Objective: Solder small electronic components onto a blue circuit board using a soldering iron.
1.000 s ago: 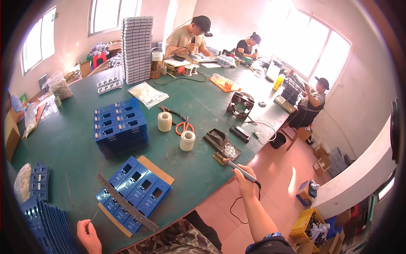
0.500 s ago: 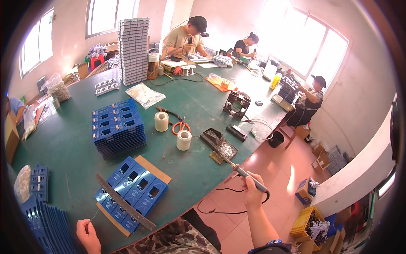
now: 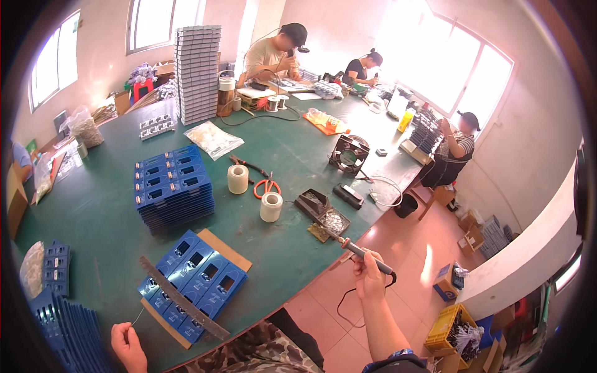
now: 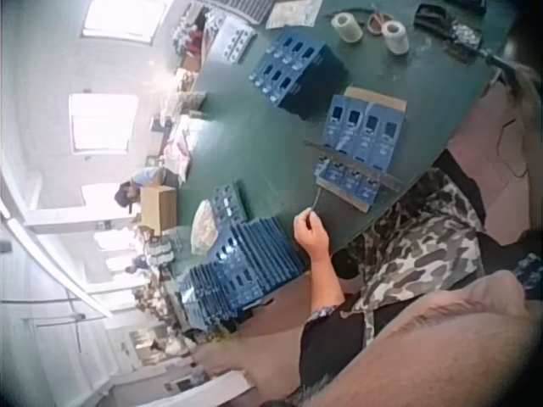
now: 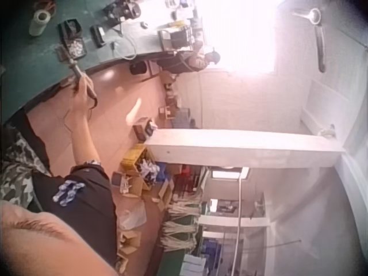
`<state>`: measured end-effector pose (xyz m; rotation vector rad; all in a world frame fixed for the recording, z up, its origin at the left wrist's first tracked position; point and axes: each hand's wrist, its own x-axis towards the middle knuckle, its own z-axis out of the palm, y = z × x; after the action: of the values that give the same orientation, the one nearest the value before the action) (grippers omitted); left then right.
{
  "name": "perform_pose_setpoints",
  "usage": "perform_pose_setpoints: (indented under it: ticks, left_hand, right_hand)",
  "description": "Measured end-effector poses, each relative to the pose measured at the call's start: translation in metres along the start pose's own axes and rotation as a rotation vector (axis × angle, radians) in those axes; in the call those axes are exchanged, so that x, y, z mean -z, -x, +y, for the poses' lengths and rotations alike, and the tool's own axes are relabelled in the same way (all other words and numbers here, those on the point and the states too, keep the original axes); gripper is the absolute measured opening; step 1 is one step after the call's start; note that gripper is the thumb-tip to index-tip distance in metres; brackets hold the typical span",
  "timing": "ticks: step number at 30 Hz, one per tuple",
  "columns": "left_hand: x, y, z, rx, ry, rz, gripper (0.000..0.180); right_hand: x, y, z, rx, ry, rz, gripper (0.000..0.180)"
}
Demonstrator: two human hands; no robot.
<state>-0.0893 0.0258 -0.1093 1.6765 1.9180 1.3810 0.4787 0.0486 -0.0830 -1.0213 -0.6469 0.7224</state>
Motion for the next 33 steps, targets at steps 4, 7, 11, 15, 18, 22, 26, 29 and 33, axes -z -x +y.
perform_pose_setpoints:
  ticks: [4,7,11,15,18,22,26,29,33]
  left_hand:
    - [0.005,-0.001,0.027,-0.093,-0.042,0.136,0.007]
    - [-0.005,-0.013,0.054,-0.107,0.065,0.072,0.007]
    - [0.008,-0.021,0.062,-0.086,0.160,0.049,0.005]
    - [0.014,-0.031,0.075,-0.124,0.123,0.086,0.005]
    - [0.010,-0.039,0.082,-0.130,0.096,0.053,0.005]
    - [0.008,-0.049,0.077,-0.108,0.077,-0.044,0.006]
    - [0.004,-0.055,0.075,-0.100,0.122,-0.061,0.006]
    - [0.001,-0.058,0.076,-0.112,0.114,-0.064,0.006]
    - [-0.002,-0.062,0.078,-0.107,0.111,-0.067,0.006]
  right_hand:
    - [-0.015,0.004,-0.012,0.132,0.565,0.015,0.022]
    - [-0.003,0.022,-0.039,0.269,0.522,0.010,0.019]
    - [-0.078,0.052,-0.052,0.345,0.273,-0.391,0.024]
    - [-0.152,0.065,-0.045,0.199,0.186,-0.799,0.026]
    - [-0.196,0.066,-0.029,-0.001,0.136,-0.896,0.028]
    - [-0.226,0.069,-0.012,-0.259,0.096,-0.945,0.033]
    - [-0.237,0.066,-0.001,-0.340,0.067,-0.972,0.033]
    - [-0.249,0.066,0.001,-0.295,0.057,-0.989,0.032]
    - [-0.253,0.058,0.013,0.004,0.278,-1.123,0.029]
